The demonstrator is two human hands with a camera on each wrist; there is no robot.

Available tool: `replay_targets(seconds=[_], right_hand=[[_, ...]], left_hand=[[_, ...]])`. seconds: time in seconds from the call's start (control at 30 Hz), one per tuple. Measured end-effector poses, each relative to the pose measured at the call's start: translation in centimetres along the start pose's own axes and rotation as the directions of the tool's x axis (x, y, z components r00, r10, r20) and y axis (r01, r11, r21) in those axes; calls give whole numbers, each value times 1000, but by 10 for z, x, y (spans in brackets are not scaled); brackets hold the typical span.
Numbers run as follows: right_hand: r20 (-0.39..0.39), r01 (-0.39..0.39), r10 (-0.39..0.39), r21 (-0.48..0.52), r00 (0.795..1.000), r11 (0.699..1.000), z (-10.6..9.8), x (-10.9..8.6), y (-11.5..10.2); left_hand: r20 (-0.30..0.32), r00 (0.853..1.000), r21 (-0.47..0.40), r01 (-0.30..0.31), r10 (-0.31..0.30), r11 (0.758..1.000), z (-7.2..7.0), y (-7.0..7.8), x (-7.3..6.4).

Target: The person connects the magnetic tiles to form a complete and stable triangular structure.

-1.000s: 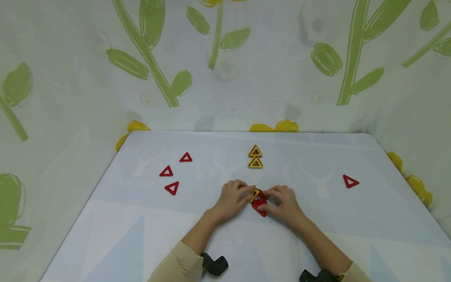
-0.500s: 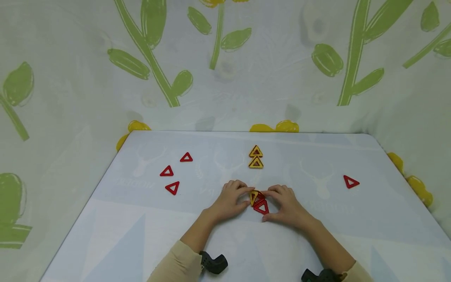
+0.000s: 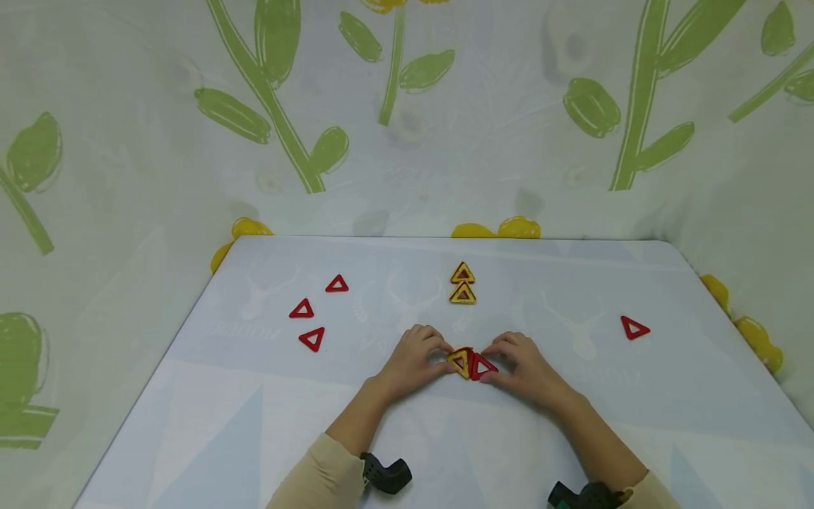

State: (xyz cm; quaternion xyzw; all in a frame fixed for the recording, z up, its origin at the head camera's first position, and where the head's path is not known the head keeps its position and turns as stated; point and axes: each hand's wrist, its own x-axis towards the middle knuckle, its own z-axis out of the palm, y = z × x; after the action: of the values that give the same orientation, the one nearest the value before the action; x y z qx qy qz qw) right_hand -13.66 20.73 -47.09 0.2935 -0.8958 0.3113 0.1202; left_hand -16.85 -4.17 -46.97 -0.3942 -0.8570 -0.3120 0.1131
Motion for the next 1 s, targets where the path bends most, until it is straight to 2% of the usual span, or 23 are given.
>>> replay_targets(seconds=[0.1, 0.2, 0.33, 0.5, 0.63, 0.73, 0.83, 1.0], right_hand=[[27, -72, 72, -6, 997, 997, -3, 1, -3], [62, -164, 164, -13, 984, 986, -6, 2, -5], [80, -220, 219, -5, 972, 976, -7, 3, -4], [34, -159, 159, 22, 987, 987, -6, 2, 0], [-39, -85, 88, 67, 995, 994, -2, 0, 2], [-104, -13, 25, 113, 994, 993, 2, -1, 2], [-135, 40, -20, 144, 991, 989, 7, -1, 0], [-133, 33, -9, 174, 991, 984, 14, 1, -5]], left_hand=[[-33, 999, 3, -27, 27, 1000, 0, -1, 0], [-38, 998, 9, -54, 54, 998, 0, -1, 0], [-40, 996, 11, -81, 81, 997, 1, -2, 0], [-51, 995, 13, -87, 87, 996, 2, -3, -1], [-56, 994, 12, -96, 97, 995, 3, -4, -1], [-72, 991, 27, -113, 114, 993, 4, -4, -2], [-89, 986, 58, -139, 144, 989, 5, -4, -2], [-103, 976, 109, -178, 190, 978, 4, -1, 0]])
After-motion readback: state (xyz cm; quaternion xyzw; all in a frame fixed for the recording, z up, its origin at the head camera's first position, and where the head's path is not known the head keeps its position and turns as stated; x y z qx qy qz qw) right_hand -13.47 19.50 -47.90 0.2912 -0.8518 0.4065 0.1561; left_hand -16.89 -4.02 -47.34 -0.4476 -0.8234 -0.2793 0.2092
